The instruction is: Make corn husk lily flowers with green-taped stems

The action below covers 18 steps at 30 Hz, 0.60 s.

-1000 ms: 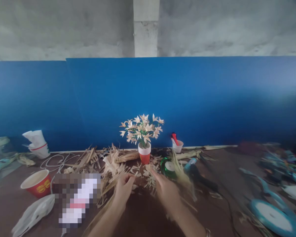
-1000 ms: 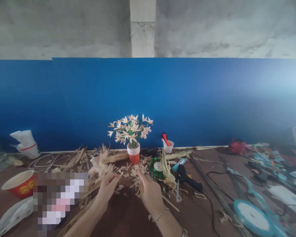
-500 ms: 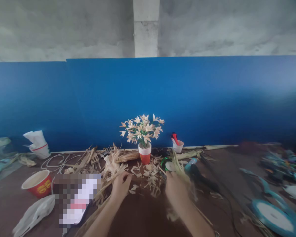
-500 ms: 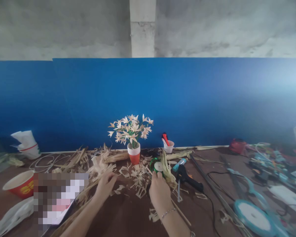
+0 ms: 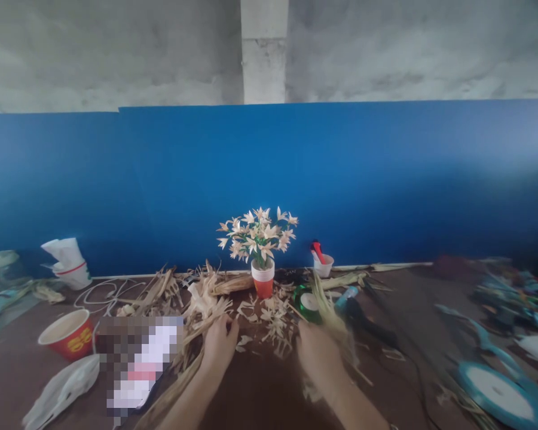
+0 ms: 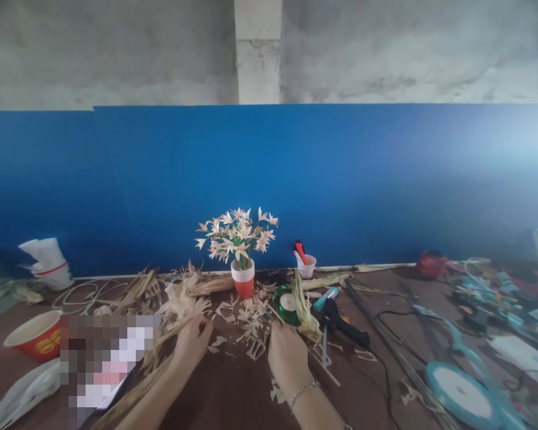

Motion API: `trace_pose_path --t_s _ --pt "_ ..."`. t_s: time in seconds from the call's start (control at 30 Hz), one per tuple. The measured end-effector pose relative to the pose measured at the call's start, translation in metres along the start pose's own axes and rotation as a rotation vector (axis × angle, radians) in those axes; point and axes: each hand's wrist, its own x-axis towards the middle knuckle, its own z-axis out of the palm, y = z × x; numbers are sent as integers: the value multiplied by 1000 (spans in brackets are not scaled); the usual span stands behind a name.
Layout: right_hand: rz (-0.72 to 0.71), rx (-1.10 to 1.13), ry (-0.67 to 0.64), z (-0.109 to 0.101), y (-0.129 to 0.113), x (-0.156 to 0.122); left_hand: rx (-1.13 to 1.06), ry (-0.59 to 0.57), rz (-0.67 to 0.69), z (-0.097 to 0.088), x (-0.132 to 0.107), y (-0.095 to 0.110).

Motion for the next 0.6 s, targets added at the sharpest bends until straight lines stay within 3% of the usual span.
trace_pose_path --t_s 0.17,0.37,0.43,0.53,0.6 --pt "59 -6 -69 2 0 -1 -10 -8 30 5 0 -6" --pt "135 112 -71 -12 2 1 -58 4 103 7 -1 -7" --pt "184 341 -75 -12 6 7 -56 18 139 6 0 -7" --pt "321 916 -113 -5 15 17 -31 22 170 7 3 -8" --pt "381 1179 -142 2 21 23 -16 11 198 10 4 -8"
